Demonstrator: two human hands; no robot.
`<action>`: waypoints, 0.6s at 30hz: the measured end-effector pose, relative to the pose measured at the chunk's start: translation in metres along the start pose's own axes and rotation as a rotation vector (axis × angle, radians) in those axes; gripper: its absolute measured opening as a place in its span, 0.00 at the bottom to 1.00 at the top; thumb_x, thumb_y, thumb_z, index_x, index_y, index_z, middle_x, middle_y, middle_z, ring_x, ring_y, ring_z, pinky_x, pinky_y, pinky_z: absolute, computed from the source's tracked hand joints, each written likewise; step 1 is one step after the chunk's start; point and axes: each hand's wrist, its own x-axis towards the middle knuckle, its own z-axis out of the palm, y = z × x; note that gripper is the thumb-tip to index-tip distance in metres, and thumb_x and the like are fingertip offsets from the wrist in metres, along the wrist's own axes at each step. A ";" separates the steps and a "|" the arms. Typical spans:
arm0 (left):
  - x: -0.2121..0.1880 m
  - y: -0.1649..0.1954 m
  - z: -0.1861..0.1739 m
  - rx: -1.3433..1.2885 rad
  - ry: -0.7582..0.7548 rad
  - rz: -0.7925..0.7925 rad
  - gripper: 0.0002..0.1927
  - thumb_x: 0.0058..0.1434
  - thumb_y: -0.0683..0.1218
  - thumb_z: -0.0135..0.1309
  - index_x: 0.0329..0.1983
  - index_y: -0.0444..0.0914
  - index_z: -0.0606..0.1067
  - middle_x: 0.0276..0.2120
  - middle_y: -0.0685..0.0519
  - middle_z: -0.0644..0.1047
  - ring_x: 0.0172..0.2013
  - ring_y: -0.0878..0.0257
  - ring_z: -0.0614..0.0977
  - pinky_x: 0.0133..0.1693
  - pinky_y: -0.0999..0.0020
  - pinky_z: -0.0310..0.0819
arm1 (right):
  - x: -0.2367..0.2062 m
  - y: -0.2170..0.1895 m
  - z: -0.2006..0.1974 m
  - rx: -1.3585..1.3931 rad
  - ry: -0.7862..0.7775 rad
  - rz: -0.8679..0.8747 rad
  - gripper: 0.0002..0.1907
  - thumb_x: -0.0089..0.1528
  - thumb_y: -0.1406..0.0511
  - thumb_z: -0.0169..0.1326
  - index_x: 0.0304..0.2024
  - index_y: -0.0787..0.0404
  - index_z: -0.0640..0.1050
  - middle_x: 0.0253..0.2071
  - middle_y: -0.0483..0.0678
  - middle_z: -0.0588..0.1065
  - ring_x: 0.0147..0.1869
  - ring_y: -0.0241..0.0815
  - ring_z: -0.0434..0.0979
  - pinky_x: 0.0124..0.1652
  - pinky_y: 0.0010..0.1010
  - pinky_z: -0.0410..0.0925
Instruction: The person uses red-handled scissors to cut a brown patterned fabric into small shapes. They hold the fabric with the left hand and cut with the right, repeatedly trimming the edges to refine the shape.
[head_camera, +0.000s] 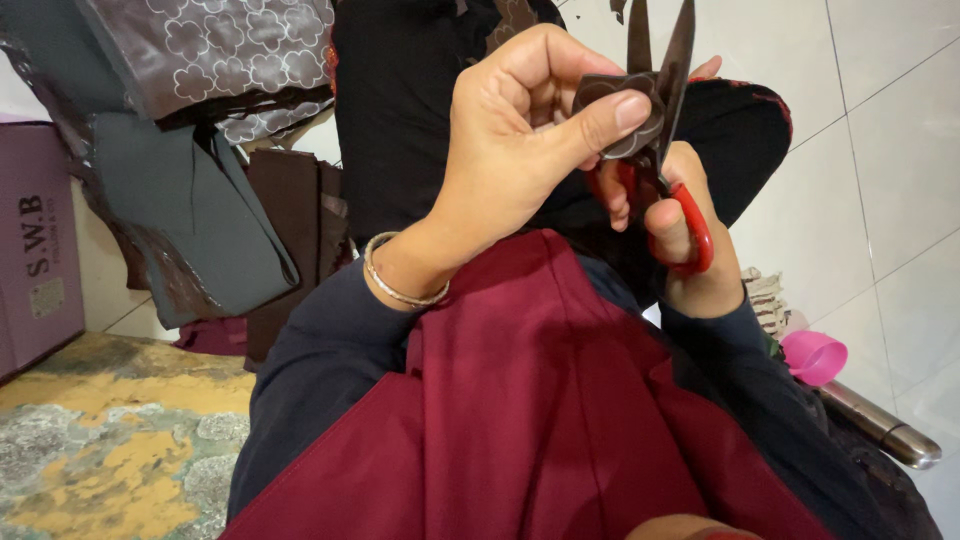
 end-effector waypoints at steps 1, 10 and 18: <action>0.001 0.000 -0.001 0.027 -0.005 0.007 0.09 0.73 0.41 0.63 0.46 0.32 0.75 0.34 0.51 0.82 0.31 0.74 0.80 0.34 0.80 0.76 | 0.000 0.001 -0.002 -0.009 -0.004 -0.002 0.51 0.52 0.23 0.47 0.37 0.65 0.73 0.28 0.40 0.66 0.28 0.29 0.64 0.29 0.18 0.58; 0.005 0.007 -0.009 0.055 -0.065 -0.025 0.09 0.72 0.41 0.64 0.45 0.32 0.76 0.35 0.52 0.82 0.30 0.75 0.78 0.32 0.82 0.72 | -0.001 0.004 -0.019 -0.092 -0.046 0.020 0.48 0.50 0.22 0.47 0.27 0.60 0.70 0.25 0.39 0.66 0.28 0.29 0.66 0.30 0.19 0.59; 0.011 0.013 -0.014 0.076 -0.101 -0.088 0.09 0.70 0.39 0.66 0.44 0.31 0.76 0.33 0.53 0.81 0.27 0.76 0.77 0.29 0.82 0.69 | -0.001 0.007 -0.036 -0.164 -0.090 0.017 0.47 0.51 0.23 0.47 0.27 0.60 0.69 0.24 0.39 0.66 0.25 0.29 0.66 0.27 0.20 0.61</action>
